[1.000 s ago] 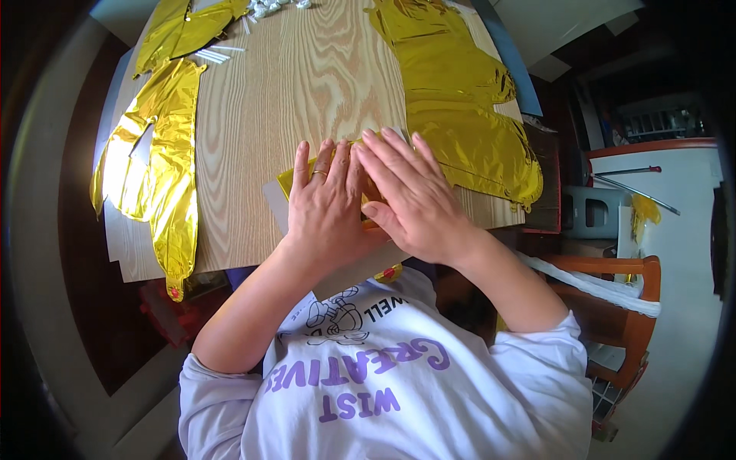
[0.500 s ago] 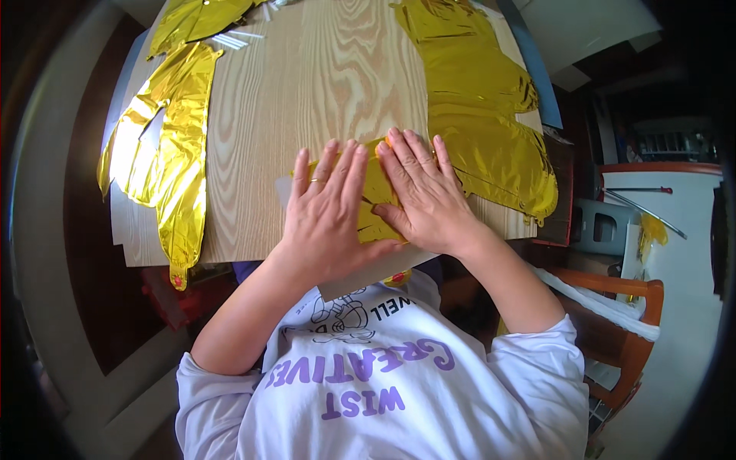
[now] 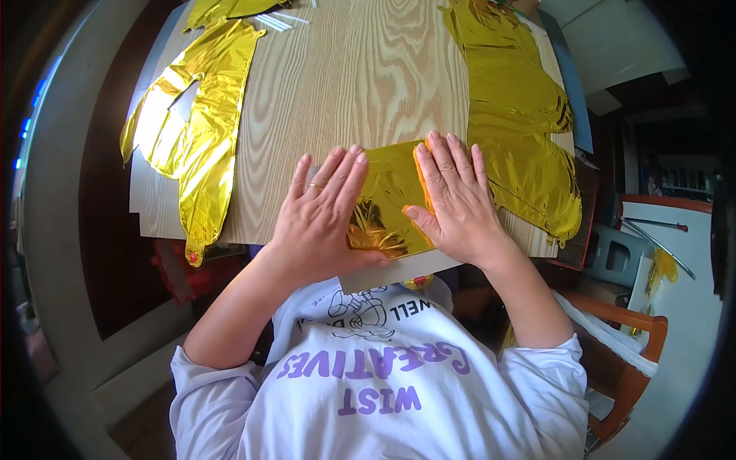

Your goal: Folding and organizing gold Mylar balloons into packaging sleeves.

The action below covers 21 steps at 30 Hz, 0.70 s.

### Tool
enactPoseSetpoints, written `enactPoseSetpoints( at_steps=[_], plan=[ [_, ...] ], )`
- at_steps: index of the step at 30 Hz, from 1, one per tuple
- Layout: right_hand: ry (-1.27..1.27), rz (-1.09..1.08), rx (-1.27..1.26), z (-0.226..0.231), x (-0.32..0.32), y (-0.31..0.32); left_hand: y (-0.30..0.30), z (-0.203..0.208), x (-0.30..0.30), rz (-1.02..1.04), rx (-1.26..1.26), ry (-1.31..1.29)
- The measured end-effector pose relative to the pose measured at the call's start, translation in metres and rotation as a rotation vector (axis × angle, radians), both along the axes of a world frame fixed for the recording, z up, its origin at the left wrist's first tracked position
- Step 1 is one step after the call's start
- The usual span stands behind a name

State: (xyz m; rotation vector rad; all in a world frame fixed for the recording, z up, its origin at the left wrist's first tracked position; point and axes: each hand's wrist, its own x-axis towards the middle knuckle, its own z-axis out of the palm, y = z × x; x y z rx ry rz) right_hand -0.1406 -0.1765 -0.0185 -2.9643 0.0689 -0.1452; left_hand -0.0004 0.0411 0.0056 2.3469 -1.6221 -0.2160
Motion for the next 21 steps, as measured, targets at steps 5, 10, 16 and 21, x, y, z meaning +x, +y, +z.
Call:
enactPoseSetpoints(
  at_steps=[5,10,16,21],
  plan=[
    [-0.004,0.009,0.015,0.002,0.0,0.0,0.015,0.002,0.003,0.034,0.044,0.006],
    [-0.016,0.02,0.028,0.001,0.0,0.0,0.029,0.006,0.009,0.103,0.14,0.022],
    [0.002,0.006,0.012,0.003,0.0,0.001,0.027,0.015,0.004,0.084,0.036,0.076],
    [-0.002,0.0,0.028,0.002,0.0,0.002,0.05,-0.007,-0.009,0.075,-0.081,0.102]
  ],
)
